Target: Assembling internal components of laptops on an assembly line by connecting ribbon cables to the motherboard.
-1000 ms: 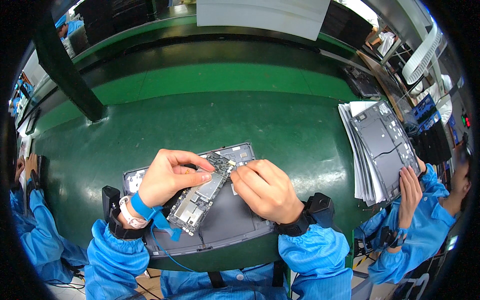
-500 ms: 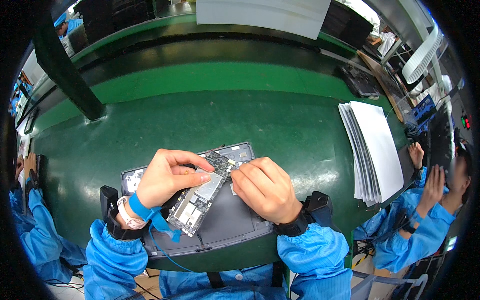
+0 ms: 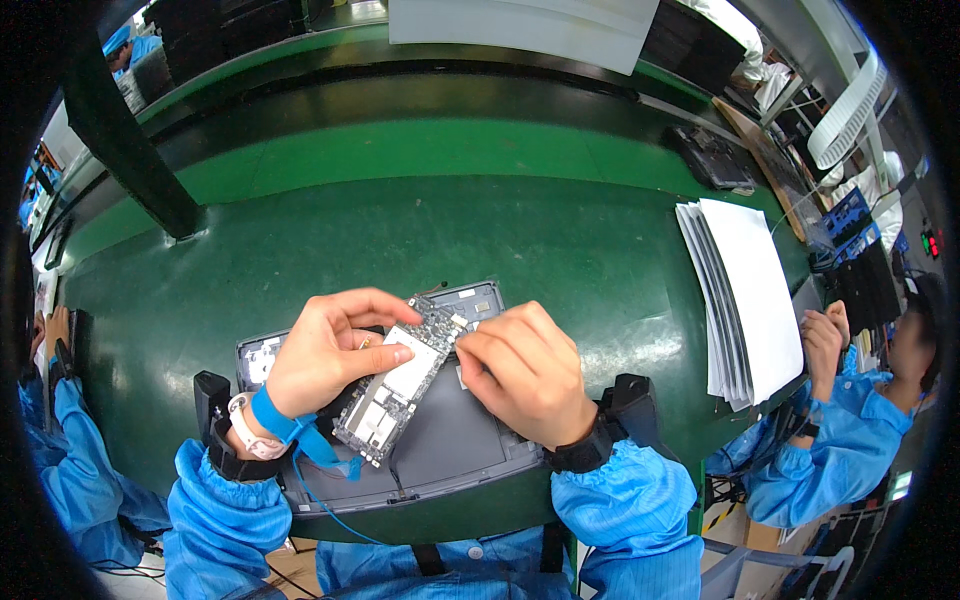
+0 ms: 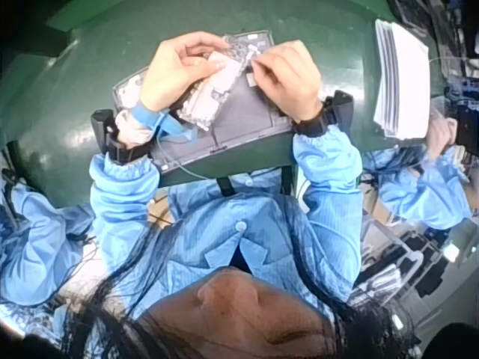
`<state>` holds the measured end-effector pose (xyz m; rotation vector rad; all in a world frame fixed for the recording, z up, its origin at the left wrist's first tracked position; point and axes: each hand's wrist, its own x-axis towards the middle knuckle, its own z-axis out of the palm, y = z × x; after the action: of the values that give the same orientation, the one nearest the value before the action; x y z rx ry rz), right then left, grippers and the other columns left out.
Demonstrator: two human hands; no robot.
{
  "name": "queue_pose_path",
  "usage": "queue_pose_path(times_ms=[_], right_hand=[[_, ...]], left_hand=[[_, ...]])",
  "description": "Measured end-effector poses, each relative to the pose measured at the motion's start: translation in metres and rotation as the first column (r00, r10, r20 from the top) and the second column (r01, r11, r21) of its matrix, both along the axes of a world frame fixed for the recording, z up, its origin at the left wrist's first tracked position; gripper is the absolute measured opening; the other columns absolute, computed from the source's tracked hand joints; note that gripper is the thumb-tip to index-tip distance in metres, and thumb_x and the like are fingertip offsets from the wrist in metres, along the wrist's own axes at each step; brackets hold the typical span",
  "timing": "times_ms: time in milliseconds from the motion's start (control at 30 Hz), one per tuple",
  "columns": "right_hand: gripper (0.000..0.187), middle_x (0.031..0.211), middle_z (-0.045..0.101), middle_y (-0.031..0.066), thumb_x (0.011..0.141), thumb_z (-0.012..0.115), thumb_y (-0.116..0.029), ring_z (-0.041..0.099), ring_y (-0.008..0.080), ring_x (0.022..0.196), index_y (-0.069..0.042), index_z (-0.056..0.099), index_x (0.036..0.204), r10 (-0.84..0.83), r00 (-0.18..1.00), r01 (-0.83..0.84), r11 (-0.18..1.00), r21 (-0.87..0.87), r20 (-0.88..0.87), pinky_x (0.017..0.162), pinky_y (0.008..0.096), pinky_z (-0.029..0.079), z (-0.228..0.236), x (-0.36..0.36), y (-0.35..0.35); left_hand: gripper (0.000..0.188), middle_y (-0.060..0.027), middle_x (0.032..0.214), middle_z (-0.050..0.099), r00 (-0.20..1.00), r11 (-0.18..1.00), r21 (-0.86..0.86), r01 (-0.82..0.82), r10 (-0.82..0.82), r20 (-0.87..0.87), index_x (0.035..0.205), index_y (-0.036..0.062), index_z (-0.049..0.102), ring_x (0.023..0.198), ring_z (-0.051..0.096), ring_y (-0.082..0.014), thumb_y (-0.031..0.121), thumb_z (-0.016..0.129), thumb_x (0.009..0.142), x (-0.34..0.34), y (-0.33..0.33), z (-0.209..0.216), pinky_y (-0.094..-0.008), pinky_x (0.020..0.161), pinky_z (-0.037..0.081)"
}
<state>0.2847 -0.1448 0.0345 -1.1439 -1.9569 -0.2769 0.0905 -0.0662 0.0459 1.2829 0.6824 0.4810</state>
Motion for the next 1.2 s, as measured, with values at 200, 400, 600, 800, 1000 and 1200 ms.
queue_pose_path(times_ms=[200,400,600,800,1000,1200], right_hand=[[0.015,0.075,0.063,0.0063,0.065,0.073,0.003,0.057,0.0196,0.067,-0.003,0.064,0.076,-0.102,0.946,0.041,0.979,-0.200,-0.306,0.057,0.0280,0.047,-0.004,-0.006,-0.001],[0.012,0.075,0.064,0.0056,0.067,0.072,0.003,0.058,0.0158,0.067,-0.002,0.066,0.075,-0.168,0.906,0.052,0.956,-0.290,-0.390,0.057,0.0257,0.048,-0.004,-0.009,-0.002],[0.012,0.075,0.064,0.0055,0.067,0.073,0.002,0.058,0.0172,0.067,-0.003,0.066,0.075,-0.188,0.908,0.073,0.951,-0.302,-0.374,0.057,0.0260,0.048,-0.004,-0.010,-0.002],[0.012,0.073,0.064,0.0049,0.066,0.074,0.001,0.058,0.0175,0.066,-0.003,0.066,0.074,-0.188,0.912,0.078,0.953,-0.294,-0.365,0.058,0.0266,0.046,-0.004,-0.011,-0.002],[0.011,0.072,0.064,0.0050,0.066,0.073,0.001,0.058,0.0175,0.066,-0.003,0.065,0.073,-0.198,0.906,0.081,0.949,-0.306,-0.374,0.059,0.0272,0.046,-0.004,-0.013,-0.002],[0.013,0.074,0.064,0.0053,0.068,0.072,0.000,0.058,0.0192,0.068,-0.003,0.064,0.077,-0.162,0.915,0.044,0.951,-0.307,-0.370,0.061,0.0291,0.047,-0.004,-0.011,-0.001]], left_hand=[[0.044,-0.0162,0.105,0.063,0.985,0.993,0.001,-0.122,0.121,0.125,0.117,-0.0041,0.049,0.083,0.062,-0.0112,-0.008,0.063,0.076,0.002,-0.002,-0.004,-0.0211,0.069,0.051],[0.039,-0.0179,0.110,0.062,0.995,0.994,0.066,-0.086,0.083,0.056,0.116,-0.0085,0.049,0.092,0.062,-0.0138,-0.011,0.060,0.079,0.000,-0.001,-0.001,-0.0216,0.078,0.051],[0.039,-0.0176,0.109,0.062,0.997,0.982,0.173,-0.074,0.068,0.041,0.117,-0.0085,0.050,0.094,0.059,-0.0120,-0.010,0.061,0.079,-0.001,-0.002,0.000,-0.0217,0.080,0.050],[0.039,-0.0177,0.109,0.062,0.997,0.976,0.207,-0.074,0.068,0.036,0.117,-0.0085,0.050,0.094,0.059,-0.0122,-0.009,0.061,0.079,-0.002,-0.002,-0.001,-0.0220,0.082,0.049],[0.040,-0.0174,0.109,0.062,0.997,0.966,0.249,-0.068,0.060,0.040,0.118,-0.0084,0.050,0.096,0.058,-0.0130,-0.008,0.062,0.079,-0.003,-0.002,-0.001,-0.0228,0.084,0.048],[0.044,-0.0145,0.111,0.060,0.993,0.969,0.239,-0.070,0.044,0.109,0.121,-0.0061,0.050,0.100,0.057,-0.0138,-0.006,0.063,0.079,-0.003,0.001,-0.004,-0.0246,0.085,0.047]])
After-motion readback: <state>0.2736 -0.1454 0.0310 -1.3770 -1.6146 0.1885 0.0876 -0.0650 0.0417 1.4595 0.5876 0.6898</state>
